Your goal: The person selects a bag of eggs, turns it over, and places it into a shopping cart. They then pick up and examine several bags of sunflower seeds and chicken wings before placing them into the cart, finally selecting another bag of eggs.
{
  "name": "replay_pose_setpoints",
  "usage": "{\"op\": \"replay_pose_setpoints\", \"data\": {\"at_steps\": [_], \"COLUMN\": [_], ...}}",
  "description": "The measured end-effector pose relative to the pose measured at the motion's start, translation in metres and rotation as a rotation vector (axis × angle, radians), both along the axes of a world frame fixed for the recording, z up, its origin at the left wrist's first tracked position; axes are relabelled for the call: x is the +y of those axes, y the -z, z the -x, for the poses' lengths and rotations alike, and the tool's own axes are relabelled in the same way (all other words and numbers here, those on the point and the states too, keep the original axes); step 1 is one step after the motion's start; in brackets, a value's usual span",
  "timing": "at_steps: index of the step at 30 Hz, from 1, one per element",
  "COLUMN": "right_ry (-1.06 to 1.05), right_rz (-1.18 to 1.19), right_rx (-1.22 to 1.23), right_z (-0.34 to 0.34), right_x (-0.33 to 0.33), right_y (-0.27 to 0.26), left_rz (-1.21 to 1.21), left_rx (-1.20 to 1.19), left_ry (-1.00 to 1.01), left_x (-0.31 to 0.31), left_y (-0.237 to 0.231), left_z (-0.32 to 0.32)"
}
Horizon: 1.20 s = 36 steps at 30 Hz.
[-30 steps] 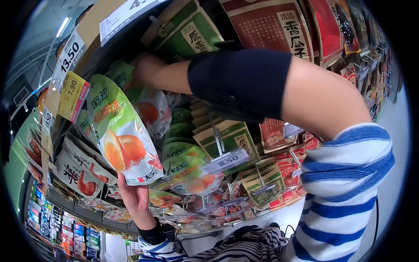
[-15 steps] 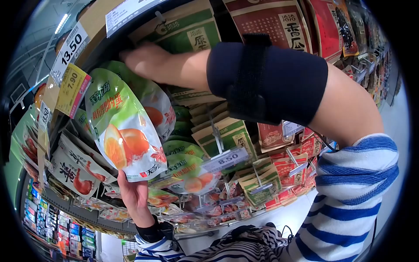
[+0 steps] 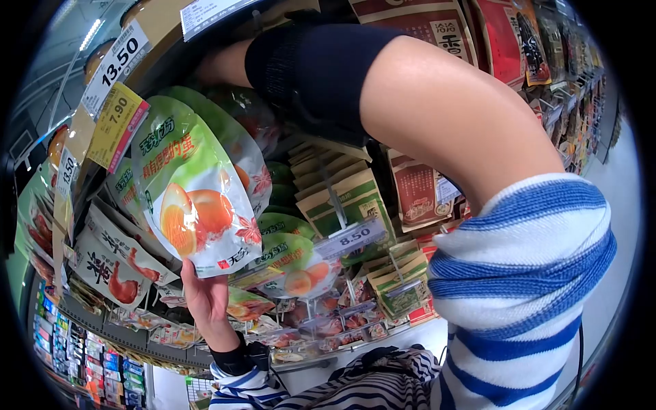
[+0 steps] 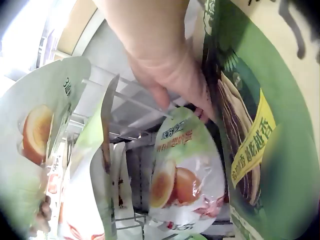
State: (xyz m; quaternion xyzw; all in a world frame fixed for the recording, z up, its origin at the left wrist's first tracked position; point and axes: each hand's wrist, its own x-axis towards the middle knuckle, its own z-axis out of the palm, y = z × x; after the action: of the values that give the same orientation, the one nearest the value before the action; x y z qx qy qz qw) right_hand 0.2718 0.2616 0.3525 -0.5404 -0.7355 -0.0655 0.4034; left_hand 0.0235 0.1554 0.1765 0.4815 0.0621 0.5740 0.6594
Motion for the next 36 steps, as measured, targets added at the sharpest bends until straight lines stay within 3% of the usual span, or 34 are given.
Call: {"op": "replay_pose_setpoints", "data": {"at_steps": [11,28,36], "right_ry": [-0.047,-0.321,-0.430], "right_rz": [0.128,0.358,0.254], "right_rx": [0.123,0.476,0.572], "right_z": [-0.004,-0.019,-0.018], "right_x": [-0.003,-0.079,-0.118], "right_y": [0.017,-0.001,0.004], "left_rz": [0.044,-0.060,-0.076], "left_rx": [0.012,0.111,0.226], "left_ry": [-0.028,-0.113,-0.177], "left_x": [-0.001,0.004,0.016], "left_y": [0.000,-0.006,-0.018], "left_z": [0.001,-0.006,-0.017]}}
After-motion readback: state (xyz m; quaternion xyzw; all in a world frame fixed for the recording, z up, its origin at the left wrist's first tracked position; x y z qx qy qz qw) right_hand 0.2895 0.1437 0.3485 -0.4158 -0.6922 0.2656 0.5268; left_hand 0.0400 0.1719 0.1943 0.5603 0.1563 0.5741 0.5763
